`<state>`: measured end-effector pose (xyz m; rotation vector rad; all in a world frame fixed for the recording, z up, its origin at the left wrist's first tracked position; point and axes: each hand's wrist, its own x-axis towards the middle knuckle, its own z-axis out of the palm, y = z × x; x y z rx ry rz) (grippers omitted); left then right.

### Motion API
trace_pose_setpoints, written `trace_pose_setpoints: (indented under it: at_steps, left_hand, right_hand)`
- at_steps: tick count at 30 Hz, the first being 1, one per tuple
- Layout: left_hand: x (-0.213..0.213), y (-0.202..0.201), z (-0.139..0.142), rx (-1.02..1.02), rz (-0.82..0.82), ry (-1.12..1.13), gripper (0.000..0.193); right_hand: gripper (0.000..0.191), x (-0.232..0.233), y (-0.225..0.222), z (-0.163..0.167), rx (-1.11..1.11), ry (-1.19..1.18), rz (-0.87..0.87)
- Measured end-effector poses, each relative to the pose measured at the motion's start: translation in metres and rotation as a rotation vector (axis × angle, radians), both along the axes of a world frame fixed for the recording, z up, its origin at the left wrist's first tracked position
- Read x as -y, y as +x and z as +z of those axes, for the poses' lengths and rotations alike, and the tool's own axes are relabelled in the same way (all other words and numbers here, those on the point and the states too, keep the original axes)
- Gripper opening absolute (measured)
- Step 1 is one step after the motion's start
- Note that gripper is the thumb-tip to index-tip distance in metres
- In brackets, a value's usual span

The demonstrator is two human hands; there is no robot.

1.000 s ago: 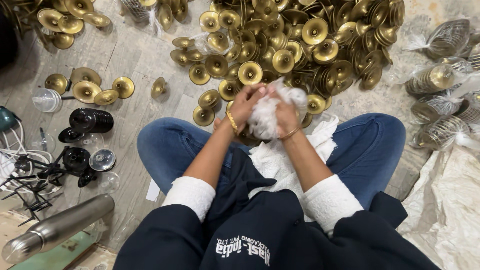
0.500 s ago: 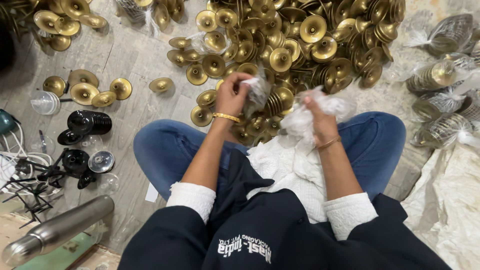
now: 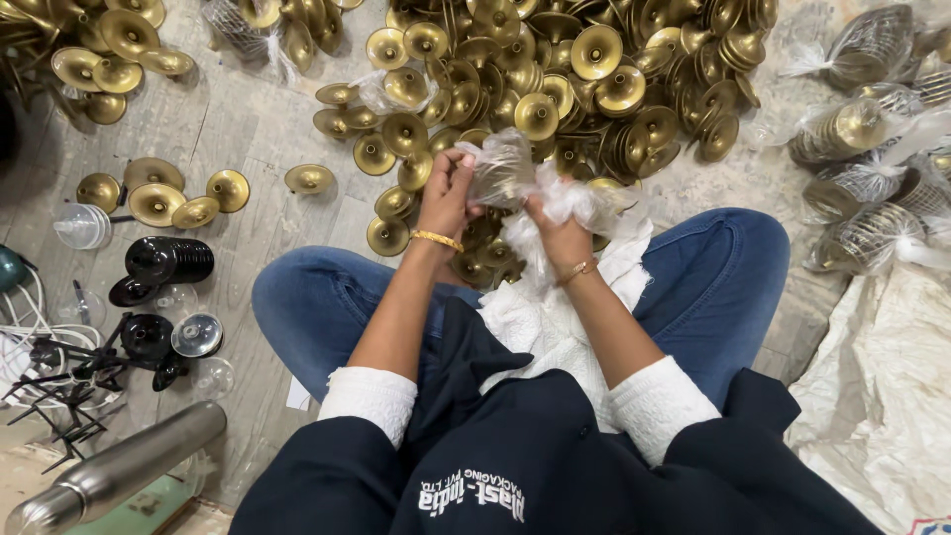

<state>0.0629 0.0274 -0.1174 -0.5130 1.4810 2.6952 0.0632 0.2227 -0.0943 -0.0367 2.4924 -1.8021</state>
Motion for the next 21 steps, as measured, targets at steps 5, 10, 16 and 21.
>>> trace_pose_setpoints:
  at_steps: [5, 10, 16, 21]
  left_hand:
    - [-0.005, 0.006, 0.034, -0.386, 0.196, -0.681, 0.014]
    - [-0.018, 0.024, 0.075, -0.474, 0.123, -1.033, 0.012]
    - [-0.024, 0.024, 0.074, -0.030, -0.178, -0.883, 0.040]
    - [-0.015, 0.010, 0.021, -0.283, -0.223, -0.665, 0.042]
  right_hand:
    - [0.035, -0.007, -0.009, -0.031, 0.022, 0.032, -0.077]
    - [0.031, -0.008, -0.018, -0.052, -0.114, 0.446, -0.066]
    - [0.034, -0.018, -0.028, -0.039, -0.036, 0.495, -0.127]
    - [0.045, -0.016, -0.025, -0.030, -0.085, 0.394, -0.150]
